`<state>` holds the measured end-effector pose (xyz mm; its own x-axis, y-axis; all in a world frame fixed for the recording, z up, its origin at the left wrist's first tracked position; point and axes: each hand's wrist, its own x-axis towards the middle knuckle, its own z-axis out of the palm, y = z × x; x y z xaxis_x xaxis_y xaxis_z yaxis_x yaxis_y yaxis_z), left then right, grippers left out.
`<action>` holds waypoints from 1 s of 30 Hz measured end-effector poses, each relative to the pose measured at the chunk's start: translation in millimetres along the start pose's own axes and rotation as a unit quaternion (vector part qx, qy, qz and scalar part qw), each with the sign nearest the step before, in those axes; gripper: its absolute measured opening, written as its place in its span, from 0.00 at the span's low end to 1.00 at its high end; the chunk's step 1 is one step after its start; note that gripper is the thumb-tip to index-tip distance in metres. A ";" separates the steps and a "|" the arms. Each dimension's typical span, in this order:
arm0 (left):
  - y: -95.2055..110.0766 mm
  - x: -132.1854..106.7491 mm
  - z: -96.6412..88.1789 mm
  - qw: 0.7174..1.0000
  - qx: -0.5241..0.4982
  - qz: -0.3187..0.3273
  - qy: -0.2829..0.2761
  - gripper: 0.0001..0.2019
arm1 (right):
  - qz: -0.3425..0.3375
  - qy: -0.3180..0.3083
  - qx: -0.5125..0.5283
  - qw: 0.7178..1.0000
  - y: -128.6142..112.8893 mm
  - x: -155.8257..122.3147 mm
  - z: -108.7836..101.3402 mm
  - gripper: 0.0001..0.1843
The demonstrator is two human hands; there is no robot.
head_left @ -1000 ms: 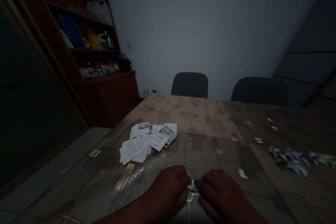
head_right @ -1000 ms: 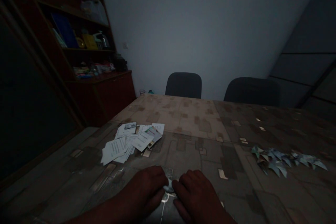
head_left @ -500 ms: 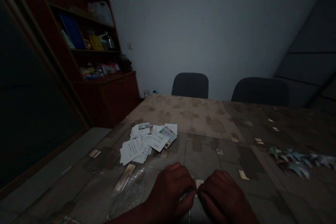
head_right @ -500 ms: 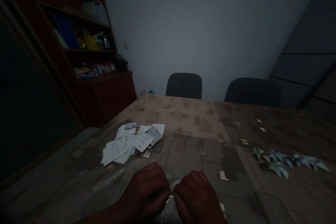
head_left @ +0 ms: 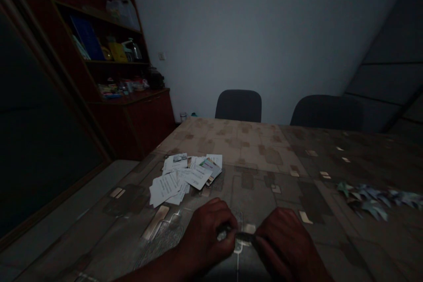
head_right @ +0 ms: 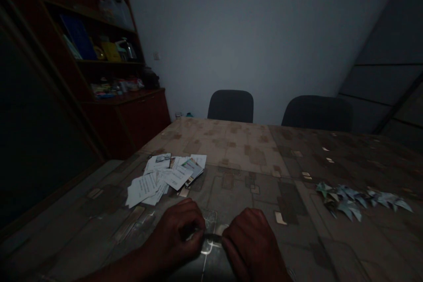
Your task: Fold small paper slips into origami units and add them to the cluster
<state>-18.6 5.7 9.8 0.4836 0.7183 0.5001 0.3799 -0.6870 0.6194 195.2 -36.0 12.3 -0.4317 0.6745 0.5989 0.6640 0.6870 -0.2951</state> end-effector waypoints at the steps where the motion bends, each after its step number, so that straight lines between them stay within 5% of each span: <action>1: -1.0 0.3 -1.4 1.000 0.002 -0.002 -0.002 0.09 | 0.004 -0.002 0.000 1.000 0.4 0.3 -0.6 0.07; 10: -5.9 5.1 -10.0 1.000 0.016 -0.023 0.002 0.08 | 0.040 -0.051 0.004 0.998 6.1 -3.7 -6.9 0.09; 15: -4.7 8.9 -18.4 0.993 0.002 -0.116 0.021 0.08 | 0.130 -0.062 0.026 0.989 13.7 -6.2 -9.0 0.12; 18: 1.2 10.1 -20.3 0.989 -0.020 -0.146 0.018 0.07 | 0.125 -0.058 0.031 0.990 13.8 -5.9 -7.7 0.12; 22: 3.1 8.6 -17.0 0.998 -0.040 -0.046 -0.008 0.11 | 0.086 -0.050 0.031 0.995 6.6 -2.5 -8.6 0.11; 25: -0.3 7.5 -15.4 0.998 -0.041 0.044 -0.023 0.03 | 0.064 -0.039 0.057 0.996 -0.5 0.0 -12.3 0.10; 27: -2.2 7.0 -16.6 0.995 -0.033 0.094 -0.016 0.07 | 0.096 -0.034 0.104 0.989 -2.9 0.1 -13.4 0.12; 30: -3.6 5.8 -20.0 0.987 -0.027 0.156 0.011 0.08 | 0.235 -0.028 0.215 0.947 0.0 -2.6 -9.2 0.16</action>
<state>-32.9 14.6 22.6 0.5533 0.4755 0.6840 0.1726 -0.8687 0.4643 202.0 -40.2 17.6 -0.1898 0.9383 0.2891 0.4855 0.3456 -0.8030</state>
